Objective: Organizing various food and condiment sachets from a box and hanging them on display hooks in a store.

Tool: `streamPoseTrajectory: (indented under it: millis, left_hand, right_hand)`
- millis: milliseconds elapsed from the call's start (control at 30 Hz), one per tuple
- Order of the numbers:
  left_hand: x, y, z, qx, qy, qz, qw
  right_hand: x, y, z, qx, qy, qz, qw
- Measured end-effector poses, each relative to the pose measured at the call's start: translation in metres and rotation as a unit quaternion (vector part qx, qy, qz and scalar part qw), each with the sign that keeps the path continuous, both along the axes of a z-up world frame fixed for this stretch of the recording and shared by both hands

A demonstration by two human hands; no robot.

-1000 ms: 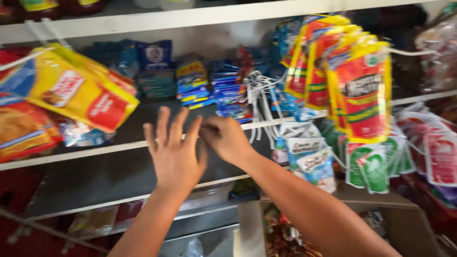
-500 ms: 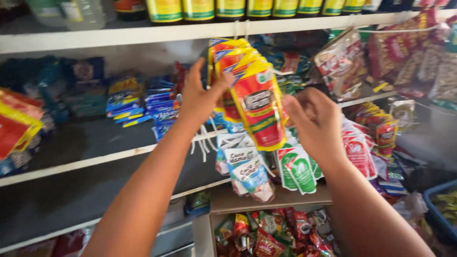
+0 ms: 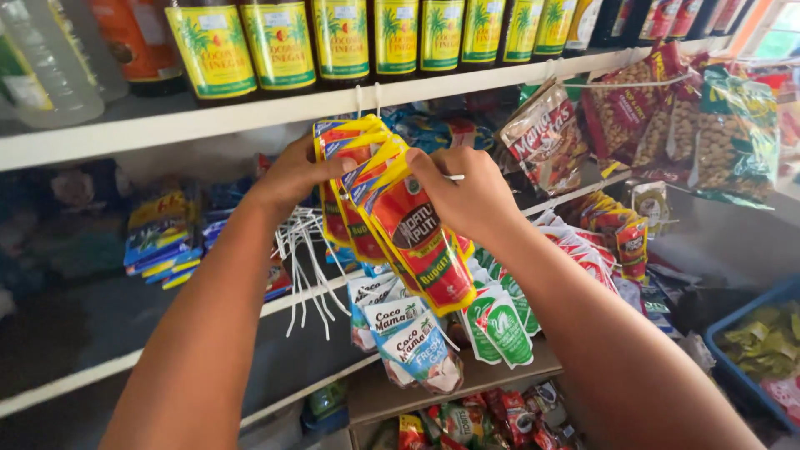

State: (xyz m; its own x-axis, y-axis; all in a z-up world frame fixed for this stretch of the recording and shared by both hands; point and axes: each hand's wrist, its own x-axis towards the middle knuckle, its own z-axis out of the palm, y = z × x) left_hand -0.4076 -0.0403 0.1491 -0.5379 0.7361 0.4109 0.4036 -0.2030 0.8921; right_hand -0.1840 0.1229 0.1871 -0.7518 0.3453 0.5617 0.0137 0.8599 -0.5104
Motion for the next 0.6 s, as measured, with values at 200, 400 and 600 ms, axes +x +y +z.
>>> streamPoseTrajectory:
  millis: [200,400,600]
  left_hand:
    - [-0.014,0.018,0.003,-0.015,-0.015,-0.107,0.994]
    - [0.0,0.028,0.01,0.037,-0.026,-0.019,0.999]
    - [0.019,0.037,0.018,0.074,-0.052,0.07,0.993]
  right_hand:
    - [-0.005,0.001,0.001,-0.149,0.006,0.093,0.985]
    - [-0.012,-0.011,-0.006,-0.3,0.052,0.119,0.945]
    - [-0.013,-0.018,0.004,-0.375,0.067,0.147,0.913]
